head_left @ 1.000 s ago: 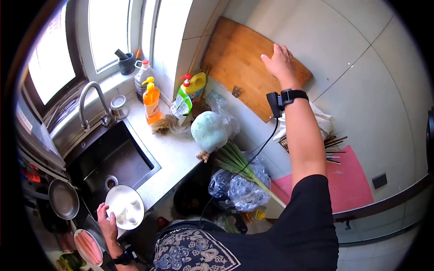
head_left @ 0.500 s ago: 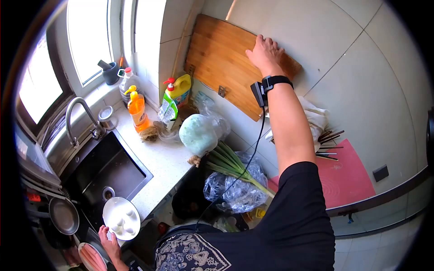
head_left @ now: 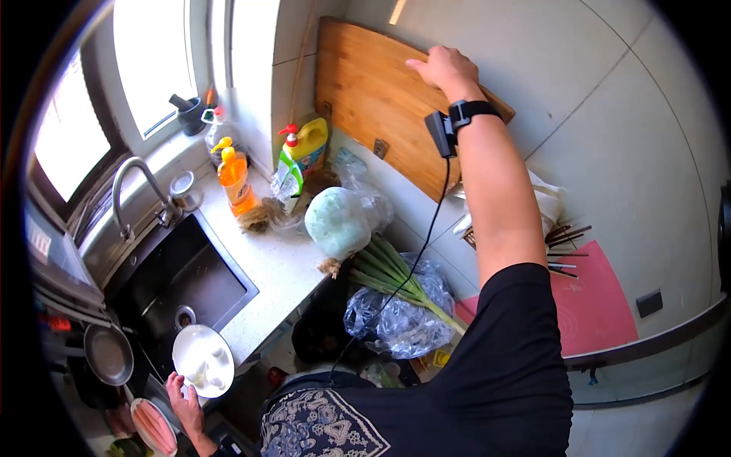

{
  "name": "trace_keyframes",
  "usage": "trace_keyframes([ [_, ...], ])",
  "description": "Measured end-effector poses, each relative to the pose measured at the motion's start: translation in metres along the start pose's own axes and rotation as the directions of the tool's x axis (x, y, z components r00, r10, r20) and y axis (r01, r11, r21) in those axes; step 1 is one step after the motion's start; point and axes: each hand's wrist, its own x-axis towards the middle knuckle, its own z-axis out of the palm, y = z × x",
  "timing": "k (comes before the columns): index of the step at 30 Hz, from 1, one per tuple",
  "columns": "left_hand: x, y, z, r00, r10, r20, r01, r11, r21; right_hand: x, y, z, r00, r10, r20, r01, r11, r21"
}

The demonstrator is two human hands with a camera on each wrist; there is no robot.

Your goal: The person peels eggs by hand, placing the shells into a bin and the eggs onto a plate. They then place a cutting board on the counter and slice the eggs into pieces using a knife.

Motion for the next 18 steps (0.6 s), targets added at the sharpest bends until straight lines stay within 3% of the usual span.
trace_keyframes([
  [2, -0.003, -0.009, 0.002, 0.999, 0.053, -0.01, -0.053, 0.997, -0.05, 0.0, -0.004, -0.004, 1.0, 0.005, 0.023, -0.005, 1.0, 0.018],
  [4, -0.006, -0.007, -0.002, 0.991, 0.135, -0.008, -0.135, 0.99, 0.047, 0.004, -0.003, -0.002, 1.0, 0.008, 0.01, -0.008, 1.0, 0.003],
  [9, -0.021, -0.007, -0.007, 0.996, 0.072, -0.06, -0.075, 0.996, -0.047, -0.002, -0.005, -0.006, 0.999, 0.042, 0.004, -0.042, 0.999, 0.034],
  [13, -0.034, 0.015, -0.017, 0.996, -0.066, -0.065, 0.06, 0.994, -0.087, -0.005, -0.005, -0.01, 0.997, 0.076, 0.0, -0.076, 0.996, 0.054],
  [18, -0.034, 0.002, -0.017, 0.998, 0.027, -0.054, -0.027, 1.0, 0.006, -0.004, 0.003, -0.02, 0.991, 0.121, -0.062, -0.117, 0.991, 0.068],
])
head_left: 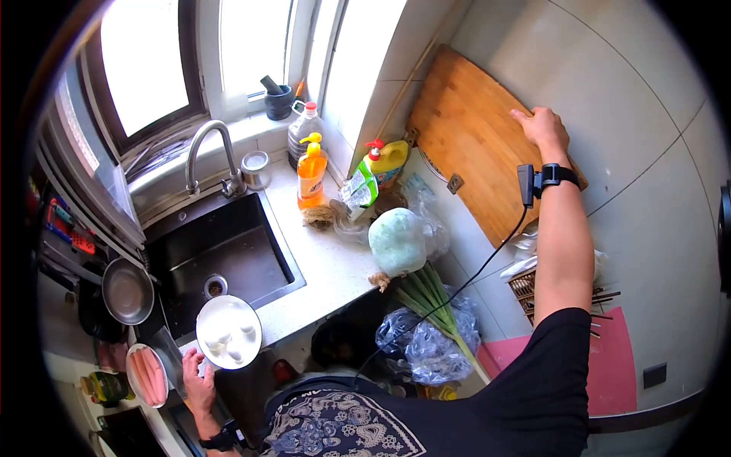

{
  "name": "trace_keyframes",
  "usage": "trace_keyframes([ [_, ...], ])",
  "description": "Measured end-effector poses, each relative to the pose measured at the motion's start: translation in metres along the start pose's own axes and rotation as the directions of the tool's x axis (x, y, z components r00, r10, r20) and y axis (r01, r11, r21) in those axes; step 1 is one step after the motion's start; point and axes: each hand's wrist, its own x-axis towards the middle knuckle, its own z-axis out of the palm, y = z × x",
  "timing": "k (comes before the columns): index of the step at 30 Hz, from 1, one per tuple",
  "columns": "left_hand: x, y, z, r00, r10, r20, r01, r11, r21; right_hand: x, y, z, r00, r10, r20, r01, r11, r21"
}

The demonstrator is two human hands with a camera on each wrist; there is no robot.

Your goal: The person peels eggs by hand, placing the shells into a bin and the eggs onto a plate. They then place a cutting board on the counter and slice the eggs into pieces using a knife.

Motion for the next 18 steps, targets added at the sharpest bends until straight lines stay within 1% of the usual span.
trace_keyframes([
  [1, 0.001, -0.004, 0.003, 0.999, 0.036, 0.003, -0.036, 0.999, 0.019, 0.001, 0.001, -0.005, 1.0, 0.02, -0.001, -0.02, 1.0, 0.008],
  [2, 0.002, -0.009, 0.007, 0.999, 0.036, 0.012, -0.036, 0.999, 0.0, 0.002, 0.004, -0.01, 0.999, 0.041, 0.0, -0.041, 0.999, 0.014],
  [6, 0.013, 0.003, 0.013, 0.998, 0.051, 0.033, -0.049, 0.998, -0.046, 0.004, 0.014, -0.034, 0.997, 0.077, -0.021, -0.076, 0.997, 0.032],
  [7, 0.015, 0.008, 0.014, 0.998, 0.055, 0.032, -0.054, 0.997, -0.051, 0.007, 0.02, -0.034, 0.995, 0.061, -0.083, -0.058, 0.997, 0.044],
  [10, 0.022, 0.031, 0.009, 0.998, -0.004, 0.068, 0.011, 0.995, -0.103, 0.01, 0.029, -0.056, 0.999, 0.033, -0.03, -0.032, 0.998, 0.053],
  [11, 0.025, 0.032, 0.009, 0.997, 0.019, 0.073, -0.011, 0.995, -0.104, 0.008, 0.032, -0.065, 1.0, 0.013, -0.005, -0.012, 0.998, 0.055],
  [12, 0.029, 0.031, 0.009, 0.994, 0.08, 0.074, -0.073, 0.994, -0.086, 0.006, 0.034, -0.071, 0.999, -0.031, -0.026, 0.033, 0.998, 0.059],
  [13, 0.034, 0.026, 0.011, 0.988, 0.13, 0.079, -0.126, 0.99, -0.064, 0.011, 0.039, -0.07, 0.988, -0.113, -0.105, 0.117, 0.993, 0.031],
  [14, 0.034, 0.02, 0.01, 0.982, 0.169, 0.089, -0.167, 0.985, -0.035, 0.014, 0.047, -0.076, 0.983, -0.158, -0.094, 0.162, 0.986, 0.04],
  [15, 0.036, 0.02, 0.008, 0.981, 0.167, 0.102, -0.16, 0.984, -0.076, 0.014, 0.055, -0.071, 0.942, -0.249, -0.226, 0.269, 0.961, 0.063],
  [16, 0.04, 0.023, 0.007, 0.982, 0.159, 0.104, -0.148, 0.983, -0.11, 0.01, 0.055, -0.074, 0.936, -0.271, -0.225, 0.3, 0.948, 0.107],
  [17, 0.043, 0.026, 0.005, 0.984, 0.156, 0.09, -0.145, 0.982, -0.121, 0.01, 0.051, -0.087, 0.967, -0.239, -0.09, 0.24, 0.971, 0.005],
  [18, 0.045, 0.027, 0.003, 0.985, 0.157, 0.071, -0.146, 0.981, -0.131, 0.015, 0.06, -0.082, 0.957, -0.267, -0.116, 0.273, 0.961, 0.042],
])
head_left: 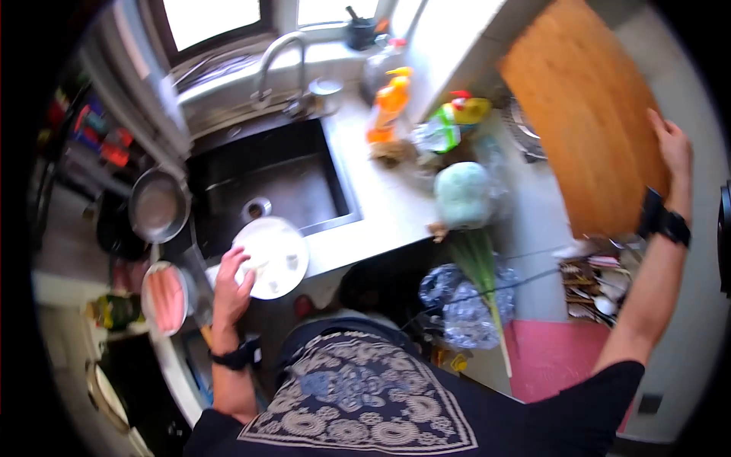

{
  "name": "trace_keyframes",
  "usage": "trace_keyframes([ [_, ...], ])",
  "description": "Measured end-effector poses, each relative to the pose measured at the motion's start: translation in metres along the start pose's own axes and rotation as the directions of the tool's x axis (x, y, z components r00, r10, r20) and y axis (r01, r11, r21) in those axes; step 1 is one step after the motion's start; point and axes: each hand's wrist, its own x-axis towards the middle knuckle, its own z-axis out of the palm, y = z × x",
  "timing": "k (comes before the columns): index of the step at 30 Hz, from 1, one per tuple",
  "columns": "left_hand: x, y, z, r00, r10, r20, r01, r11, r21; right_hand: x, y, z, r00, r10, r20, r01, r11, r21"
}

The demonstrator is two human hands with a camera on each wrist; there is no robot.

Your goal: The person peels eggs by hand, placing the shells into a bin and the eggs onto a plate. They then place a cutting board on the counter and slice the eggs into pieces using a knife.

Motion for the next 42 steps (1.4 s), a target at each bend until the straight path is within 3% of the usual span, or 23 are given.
trace_keyframes([
  [1, 0.001, -0.005, -0.001, 1.0, -0.009, -0.03, 0.01, 1.0, 0.006, -0.005, 0.007, 0.006, 0.994, -0.069, -0.091, 0.081, 0.987, 0.141],
  [2, 0.001, -0.013, -0.002, 0.998, -0.014, -0.061, 0.014, 1.0, 0.008, -0.019, -0.006, 0.0, 0.992, -0.083, -0.093, 0.092, 0.991, 0.097],
  [3, -0.001, -0.018, -0.003, 0.992, -0.1, -0.078, 0.1, 0.995, 0.0, -0.012, 0.015, 0.006, 0.984, -0.165, -0.061, 0.173, 0.969, 0.176],
  [4, -0.004, -0.025, -0.004, 0.979, -0.18, -0.093, 0.18, 0.984, -0.014, -0.073, -0.071, -0.032, 0.983, -0.183, -0.007, 0.18, 0.96, 0.215],
  [5, -0.008, -0.037, -0.002, 0.963, -0.236, -0.131, 0.238, 0.971, -0.003, -0.081, -0.08, -0.033, 0.992, -0.126, 0.007, 0.122, 0.969, 0.213],
  [8, -0.023, -0.057, 0.001, 0.869, -0.45, -0.206, 0.46, 0.888, 0.002, -0.106, -0.11, -0.029, 0.98, -0.156, 0.124, 0.114, 0.949, 0.294],
  [10, -0.037, -0.084, 0.014, 0.835, -0.514, -0.199, 0.537, 0.84, 0.084, -0.117, -0.107, 0.002, 0.945, -0.23, 0.231, 0.083, 0.855, 0.512],
  [12, -0.049, -0.113, 0.031, 0.713, -0.701, -0.018, 0.701, 0.713, -0.002, -0.13, -0.113, 0.033, 0.901, -0.303, 0.31, 0.04, 0.769, 0.638],
  [14, -0.055, -0.115, 0.04, 0.724, -0.689, -0.025, 0.69, 0.724, 0.017, -0.152, -0.149, 0.043, 0.852, -0.369, 0.371, 0.042, 0.755, 0.655],
  [17, -0.052, -0.103, 0.044, 0.627, -0.772, 0.104, 0.775, 0.605, -0.18, -0.182, -0.192, 0.057, 0.792, -0.452, 0.411, 0.088, 0.75, 0.656],
  [18, -0.054, -0.11, 0.048, 0.621, -0.765, 0.169, 0.783, 0.6, -0.162, -0.192, -0.214, 0.047, 0.76, -0.463, 0.456, 0.128, 0.794, 0.594],
  [21, -0.052, -0.097, 0.048, 0.675, -0.705, 0.217, 0.737, 0.66, -0.148, -0.209, -0.234, 0.064, 0.755, -0.565, 0.333, 0.233, 0.706, 0.669],
  [24, -0.051, -0.106, 0.059, 0.608, -0.743, 0.279, 0.787, 0.518, -0.337, -0.219, -0.247, 0.068, 0.735, -0.585, 0.342, 0.269, 0.715, 0.645],
  [28, -0.045, -0.092, 0.051, 0.569, -0.793, 0.22, 0.802, 0.475, -0.361, -0.223, -0.252, 0.071, 0.728, -0.604, 0.323, 0.34, 0.728, 0.596],
  [42, -0.085, -0.122, 0.007, 0.47, -0.877, 0.094, 0.8, 0.379, -0.466, -0.232, -0.253, 0.078, 0.732, -0.597, 0.328, 0.308, 0.719, 0.623],
])
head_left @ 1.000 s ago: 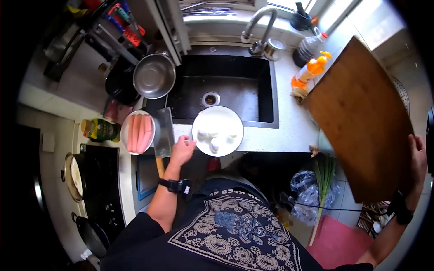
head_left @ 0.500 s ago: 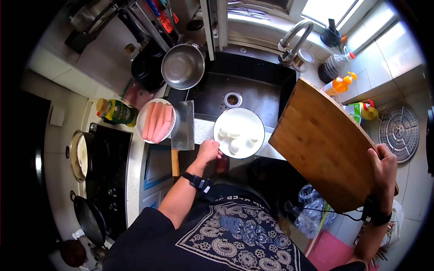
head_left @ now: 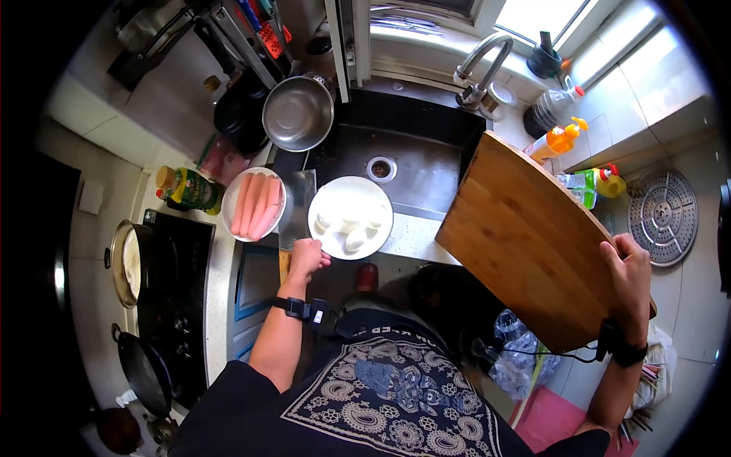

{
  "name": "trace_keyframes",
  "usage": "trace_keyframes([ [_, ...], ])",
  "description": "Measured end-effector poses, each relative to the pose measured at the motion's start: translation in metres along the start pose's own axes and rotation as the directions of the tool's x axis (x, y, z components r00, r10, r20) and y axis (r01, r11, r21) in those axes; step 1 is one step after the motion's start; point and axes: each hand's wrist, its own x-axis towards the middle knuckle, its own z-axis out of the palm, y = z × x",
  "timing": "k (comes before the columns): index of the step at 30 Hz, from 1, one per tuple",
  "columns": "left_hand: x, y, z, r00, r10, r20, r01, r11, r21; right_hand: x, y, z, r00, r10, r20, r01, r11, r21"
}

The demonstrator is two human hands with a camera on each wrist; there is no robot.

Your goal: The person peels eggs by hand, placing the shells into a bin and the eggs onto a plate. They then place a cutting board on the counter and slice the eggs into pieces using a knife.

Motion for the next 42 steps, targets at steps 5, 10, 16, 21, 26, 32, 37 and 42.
trace_keyframes([
  [5, 0.003, -0.01, -0.01, 0.999, -0.007, -0.031, 0.006, 0.999, -0.051, -0.001, -0.001, 0.006, 1.0, -0.023, -0.009, 0.023, 1.0, 0.002],
  [10, -0.046, 0.032, -0.025, 0.988, 0.144, -0.05, -0.118, 0.929, 0.352, -0.004, -0.001, 0.009, 0.996, -0.082, -0.018, 0.082, 0.996, -0.039],
  [16, -0.07, 0.069, 0.062, 0.717, 0.627, 0.305, -0.671, 0.739, 0.059, -0.016, -0.012, 0.012, 0.991, -0.134, 0.03, 0.134, 0.991, -0.007],
  [21, -0.065, 0.065, 0.094, 0.624, 0.563, 0.542, -0.548, 0.81, -0.21, -0.034, -0.011, 0.016, 0.983, -0.168, 0.08, 0.161, 0.984, 0.079],
  [26, -0.061, 0.025, 0.075, 0.684, 0.211, 0.698, -0.249, 0.967, -0.048, -0.038, 0.002, 0.043, 0.971, -0.186, 0.148, 0.164, 0.975, 0.149],
  [32, -0.071, -0.006, 0.032, 0.792, 0.295, 0.535, -0.268, 0.955, -0.129, -0.016, 0.012, 0.118, 0.95, -0.19, 0.249, 0.142, 0.97, 0.197],
  [37, -0.068, -0.043, 0.004, 0.879, 0.403, 0.256, -0.363, 0.912, -0.189, 0.015, -0.001, 0.194, 0.931, -0.23, 0.283, 0.132, 0.936, 0.325],
  [42, -0.109, -0.013, 0.006, 0.927, 0.345, 0.148, -0.284, 0.902, -0.324, 0.045, -0.017, 0.244, 0.895, -0.269, 0.357, 0.131, 0.921, 0.366],
])
